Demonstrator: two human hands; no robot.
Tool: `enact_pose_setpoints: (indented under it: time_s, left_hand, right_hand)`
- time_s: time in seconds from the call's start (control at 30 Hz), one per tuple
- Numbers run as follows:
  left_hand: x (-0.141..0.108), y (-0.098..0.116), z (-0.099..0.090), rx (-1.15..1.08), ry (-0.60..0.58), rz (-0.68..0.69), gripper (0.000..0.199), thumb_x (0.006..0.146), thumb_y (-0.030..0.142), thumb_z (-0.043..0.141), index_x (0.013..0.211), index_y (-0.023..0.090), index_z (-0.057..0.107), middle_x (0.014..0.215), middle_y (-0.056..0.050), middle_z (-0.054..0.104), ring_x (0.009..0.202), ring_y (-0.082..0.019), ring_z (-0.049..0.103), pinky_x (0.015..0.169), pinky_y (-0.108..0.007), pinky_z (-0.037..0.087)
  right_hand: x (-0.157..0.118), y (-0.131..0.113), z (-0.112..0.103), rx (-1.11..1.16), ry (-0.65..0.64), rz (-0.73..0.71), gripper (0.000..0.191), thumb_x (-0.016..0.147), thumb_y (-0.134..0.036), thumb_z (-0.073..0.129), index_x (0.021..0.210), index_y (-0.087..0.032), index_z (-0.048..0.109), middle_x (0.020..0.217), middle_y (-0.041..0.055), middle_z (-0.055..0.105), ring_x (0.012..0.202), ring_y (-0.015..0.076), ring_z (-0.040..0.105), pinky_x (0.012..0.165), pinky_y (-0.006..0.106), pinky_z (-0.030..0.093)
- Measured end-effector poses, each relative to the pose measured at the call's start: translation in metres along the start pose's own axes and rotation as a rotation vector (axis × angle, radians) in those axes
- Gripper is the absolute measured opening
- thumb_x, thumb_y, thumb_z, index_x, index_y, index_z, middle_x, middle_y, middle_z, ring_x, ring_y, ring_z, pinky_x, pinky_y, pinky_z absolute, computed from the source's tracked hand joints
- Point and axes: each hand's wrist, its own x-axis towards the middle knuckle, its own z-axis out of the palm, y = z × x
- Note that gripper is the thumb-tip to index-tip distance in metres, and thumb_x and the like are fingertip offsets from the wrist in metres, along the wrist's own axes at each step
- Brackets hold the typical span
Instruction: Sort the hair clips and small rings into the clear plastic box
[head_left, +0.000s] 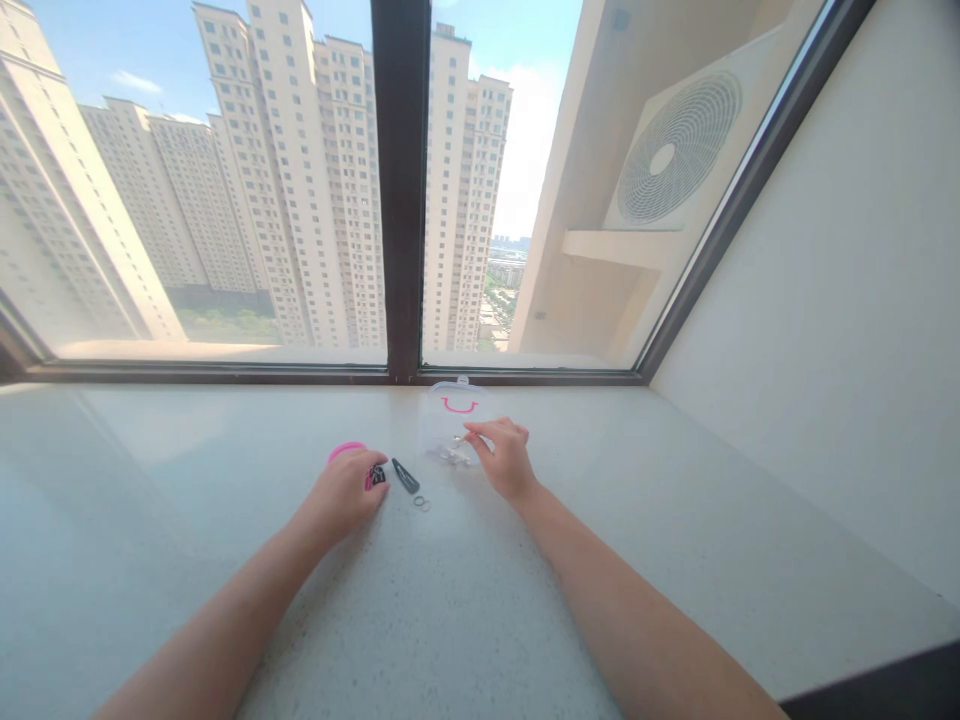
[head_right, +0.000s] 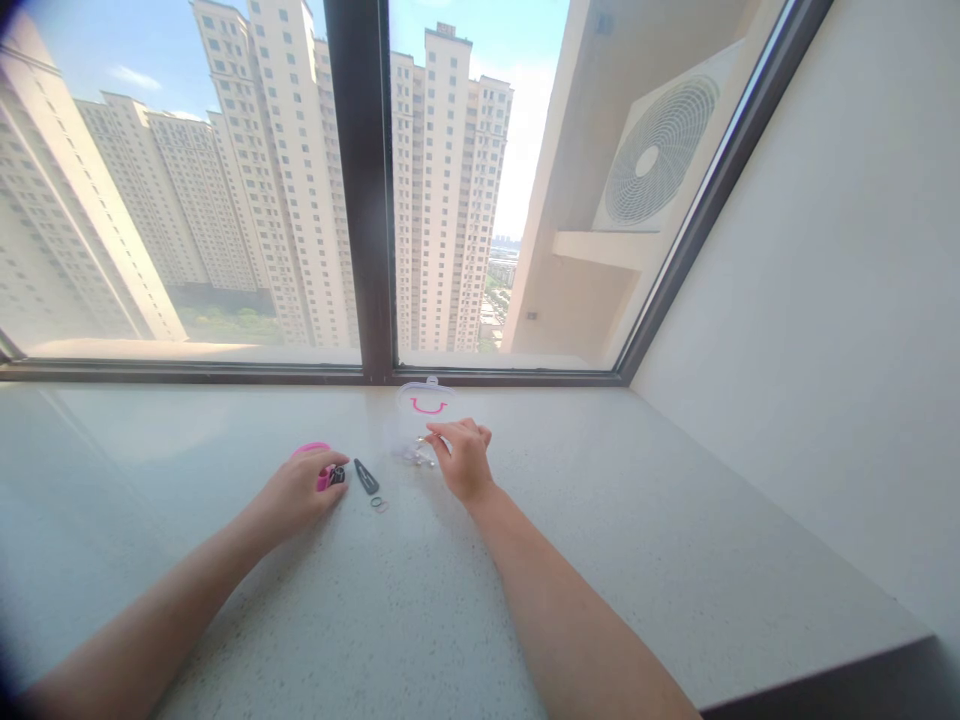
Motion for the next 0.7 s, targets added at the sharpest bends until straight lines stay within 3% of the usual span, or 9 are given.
enact_pose_setpoints:
  time_s: [0.2,0.4,0.5,0.6,0.7]
  left_hand:
    - [-0.001,-0.001,0.000,-0.011,0.000,0.000,0.038,0.073,0.030,0.055,0.105,0.013,0.067,0.100,-0.013,0.070,0.093,-0.029,0.064,0.082,-0.036,0.046]
    - [0.001,0.000,-0.001,-0.004,0.013,-0.022,0.032,0.077,0.031,0.050,0.097,0.015,0.070,0.097,-0.012,0.072,0.091,-0.028,0.064,0.079,-0.034,0.046]
    - [0.002,0.000,-0.001,-0.004,0.051,-0.023,0.029,0.078,0.030,0.049,0.090,0.017,0.072,0.090,-0.010,0.072,0.084,-0.026,0.065,0.074,-0.032,0.046]
    - [0.002,-0.001,-0.001,-0.018,0.097,-0.020,0.027,0.079,0.030,0.048,0.085,0.018,0.071,0.085,-0.007,0.071,0.075,-0.023,0.065,0.070,-0.031,0.045]
    - [0.001,0.001,-0.002,-0.035,0.130,0.008,0.027,0.079,0.031,0.048,0.083,0.019,0.071,0.084,-0.006,0.072,0.074,-0.022,0.065,0.070,-0.030,0.044]
  right_hand:
    - [0.000,-0.003,-0.001,-0.018,-0.034,-0.010,0.018,0.090,-0.029,0.056,0.100,-0.026,0.071,0.095,0.0037,0.073,0.091,0.0204,0.058,0.086,0.036,0.025]
    - [-0.001,-0.016,-0.012,0.030,0.092,-0.081,0.018,0.090,-0.023,0.052,0.097,-0.020,0.069,0.093,0.0059,0.071,0.092,0.0206,0.057,0.091,0.037,0.027]
    - [-0.004,-0.026,-0.014,0.087,0.095,-0.145,0.019,0.090,-0.023,0.050,0.095,-0.018,0.068,0.088,0.0065,0.069,0.088,0.0203,0.057,0.090,0.037,0.032]
    - [-0.011,-0.037,-0.007,0.170,-0.111,-0.214,0.021,0.091,-0.024,0.048,0.096,-0.017,0.067,0.079,0.0051,0.066,0.077,0.0172,0.055,0.082,0.032,0.039]
    - [-0.020,-0.045,0.007,0.136,-0.417,-0.293,0.035,0.087,-0.034,0.056,0.118,-0.019,0.061,0.104,0.0090,0.064,0.097,0.0209,0.054,0.092,0.036,0.037]
